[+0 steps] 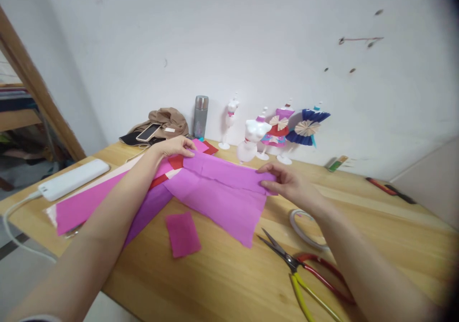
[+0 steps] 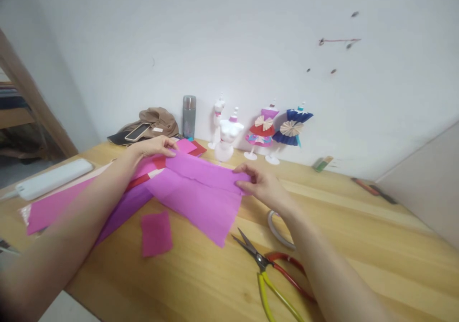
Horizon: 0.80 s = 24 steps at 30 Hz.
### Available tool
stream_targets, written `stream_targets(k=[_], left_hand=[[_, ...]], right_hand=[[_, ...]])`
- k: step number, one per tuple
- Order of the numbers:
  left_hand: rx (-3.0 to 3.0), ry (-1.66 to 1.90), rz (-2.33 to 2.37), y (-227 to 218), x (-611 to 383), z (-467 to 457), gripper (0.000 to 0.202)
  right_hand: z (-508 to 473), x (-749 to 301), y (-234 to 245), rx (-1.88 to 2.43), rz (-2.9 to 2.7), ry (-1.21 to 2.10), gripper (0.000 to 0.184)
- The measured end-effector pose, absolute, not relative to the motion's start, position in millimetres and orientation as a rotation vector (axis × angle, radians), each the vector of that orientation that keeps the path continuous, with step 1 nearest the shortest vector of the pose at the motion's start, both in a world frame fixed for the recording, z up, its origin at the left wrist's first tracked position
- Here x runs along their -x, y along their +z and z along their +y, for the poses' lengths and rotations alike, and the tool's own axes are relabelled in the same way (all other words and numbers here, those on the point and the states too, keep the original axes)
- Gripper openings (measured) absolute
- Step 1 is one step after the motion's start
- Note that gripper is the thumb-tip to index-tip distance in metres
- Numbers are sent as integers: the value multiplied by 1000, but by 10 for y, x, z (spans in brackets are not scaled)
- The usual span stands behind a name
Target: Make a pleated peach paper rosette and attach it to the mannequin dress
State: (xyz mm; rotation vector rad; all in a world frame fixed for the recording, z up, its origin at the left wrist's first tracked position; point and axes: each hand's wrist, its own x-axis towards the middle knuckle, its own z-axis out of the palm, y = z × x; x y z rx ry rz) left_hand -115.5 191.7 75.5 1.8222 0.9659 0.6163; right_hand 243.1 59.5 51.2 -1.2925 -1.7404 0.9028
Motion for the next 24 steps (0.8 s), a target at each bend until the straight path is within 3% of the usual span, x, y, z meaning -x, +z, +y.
stream_targets(k=[5, 9, 24], left_hand=[[-1707, 708, 903, 763, 1188, 1904, 27], [-1596, 768, 834, 757, 1165, 1885, 34], [-1376, 1032, 644, 824, 998, 1801, 37]], right_hand=[[584, -2415, 561, 1340, -1647, 959, 57], [549, -2385, 598, 1414, -1614, 1061, 40], [573, -2369, 591, 1289, -1497, 1048, 34]])
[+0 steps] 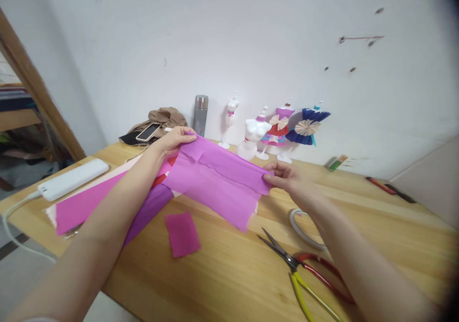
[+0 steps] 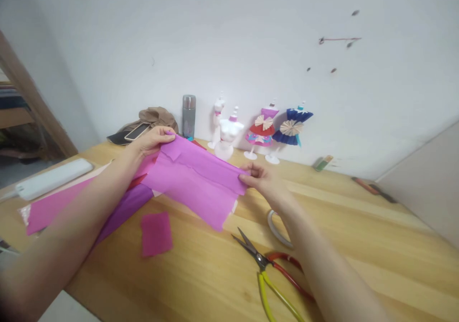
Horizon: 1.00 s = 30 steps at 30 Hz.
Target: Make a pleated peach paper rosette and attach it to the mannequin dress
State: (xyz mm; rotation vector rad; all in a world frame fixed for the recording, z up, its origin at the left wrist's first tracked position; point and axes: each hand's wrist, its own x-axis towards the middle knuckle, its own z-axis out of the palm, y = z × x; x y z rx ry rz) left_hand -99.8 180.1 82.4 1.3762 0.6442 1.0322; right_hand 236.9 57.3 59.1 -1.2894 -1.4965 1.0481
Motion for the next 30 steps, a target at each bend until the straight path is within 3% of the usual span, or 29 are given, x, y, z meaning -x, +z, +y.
stream_targets(k=[4, 10, 19, 30], left_hand=[[-1364, 1037, 645, 839, 995, 1804, 37], [-1345, 1028, 664, 854, 998, 1794, 37], [-1339, 1039, 686, 853, 978, 1775, 32], [-1354, 1019, 671, 837, 980, 1774, 34]], right_hand=[[582, -2368, 580, 1317, -1458, 1088, 45], [565, -2347, 610, 1339, -1532, 1117, 33], [504, -2337, 654, 1351, -1594, 1079, 44], [528, -2348, 609, 1349, -1533, 1076, 38]])
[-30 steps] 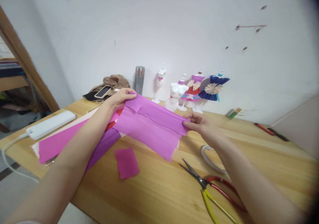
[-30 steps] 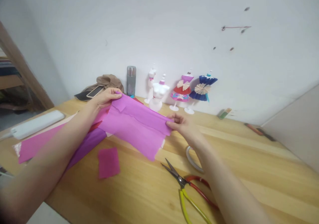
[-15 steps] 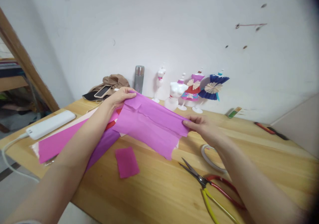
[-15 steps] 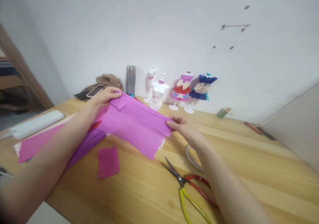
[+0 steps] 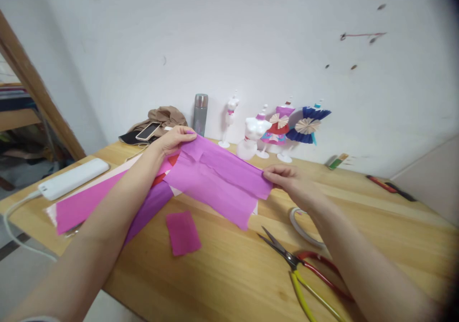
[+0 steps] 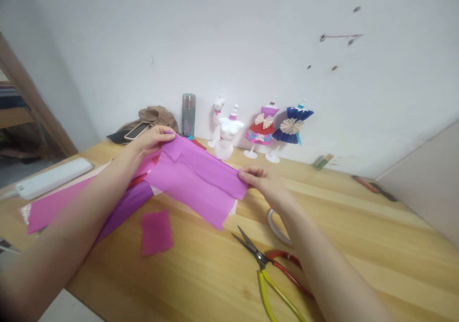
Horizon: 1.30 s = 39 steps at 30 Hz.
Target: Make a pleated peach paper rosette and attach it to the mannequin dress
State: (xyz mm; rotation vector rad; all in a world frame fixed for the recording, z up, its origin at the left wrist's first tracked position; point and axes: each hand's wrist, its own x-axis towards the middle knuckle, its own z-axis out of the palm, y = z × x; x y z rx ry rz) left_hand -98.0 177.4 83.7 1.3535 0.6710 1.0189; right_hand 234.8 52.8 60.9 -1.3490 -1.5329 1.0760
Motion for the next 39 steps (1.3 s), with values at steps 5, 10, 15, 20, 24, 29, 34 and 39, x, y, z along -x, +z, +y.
stream_targets(k=[5, 10, 15, 20, 24, 29, 34, 39], left_hand=[[-1358, 1004, 667, 832, 985, 1775, 33], [-1359, 984, 665, 831, 989, 1770, 33], [-1346, 988, 671, 830, 967, 1759, 32], [-1329, 994, 673, 845, 929, 1739, 35], [-1324, 996, 673, 854, 917, 1725, 37], [-1337, 983, 678, 843, 906, 1723, 34], [-1333, 1004, 685, 808, 898, 1776, 32], [-1328, 1018, 690, 793, 902, 1801, 34]], right_hand=[[543, -2342, 600, 1347, -1499, 1088, 39], [548, -2344, 597, 1352, -1490, 1055, 40], [541, -2322, 581, 1410, -1533, 971, 36], [542, -2270, 545, 1445, -1668, 878, 27], [539, -2269, 535, 1450, -1709, 808, 24], [560, -2280, 527, 1444, -1707, 813, 29], [584, -2281, 515, 1497, -1666, 808, 36], [556, -2274, 562, 1469, -1557, 806, 42]])
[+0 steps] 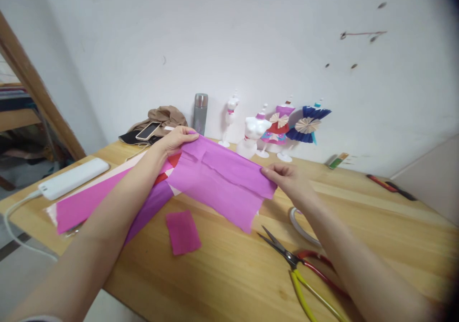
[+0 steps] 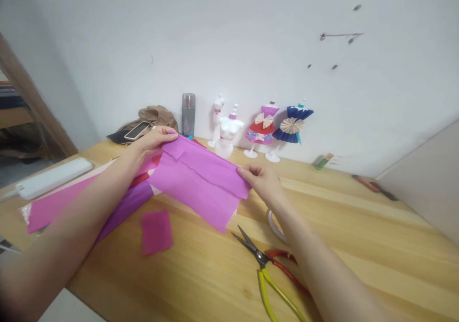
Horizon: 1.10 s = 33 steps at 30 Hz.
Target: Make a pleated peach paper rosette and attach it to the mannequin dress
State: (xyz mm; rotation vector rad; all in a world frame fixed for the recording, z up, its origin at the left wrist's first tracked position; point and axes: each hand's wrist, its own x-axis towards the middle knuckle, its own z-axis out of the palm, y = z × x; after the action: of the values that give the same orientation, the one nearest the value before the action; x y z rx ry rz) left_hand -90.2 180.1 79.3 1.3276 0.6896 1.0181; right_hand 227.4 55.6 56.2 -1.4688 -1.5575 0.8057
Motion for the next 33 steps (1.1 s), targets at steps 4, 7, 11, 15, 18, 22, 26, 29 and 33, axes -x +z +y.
stream_targets(k=[4, 7, 11, 15, 18, 22, 26, 29, 33], left_hand=[[-1348, 1004, 671, 815, 933, 1781, 34], [-1371, 994, 644, 847, 982, 1757, 33], [-1402, 1004, 599, 896, 1018, 1713, 35], [-1434, 1147, 627, 946, 935, 1671, 35], [-1458, 1362, 676, 995, 827, 1655, 30], [-1520, 1524, 723, 1086, 732, 1598, 24], [-1603, 1541, 782, 1192, 705, 1469, 29], [-1688, 1527, 871, 1259, 705, 1394, 34], [-1735, 1556, 956, 1294, 710, 1400, 26]], right_hand=[[530, -2278, 624, 1361, -1538, 868, 36], [507, -2291, 675, 1287, -1455, 857, 30], [446, -2277, 761, 1140, -1299, 756, 26], [424, -2231, 809, 1011, -1137, 723, 28], [454, -2218, 803, 963, -1086, 672, 25], [469, -2237, 845, 985, -1080, 576, 18], [432, -2266, 981, 1079, -1043, 460, 20], [441, -2294, 1081, 1136, -1004, 470, 24], [535, -2331, 1194, 1151, -1020, 570, 27]])
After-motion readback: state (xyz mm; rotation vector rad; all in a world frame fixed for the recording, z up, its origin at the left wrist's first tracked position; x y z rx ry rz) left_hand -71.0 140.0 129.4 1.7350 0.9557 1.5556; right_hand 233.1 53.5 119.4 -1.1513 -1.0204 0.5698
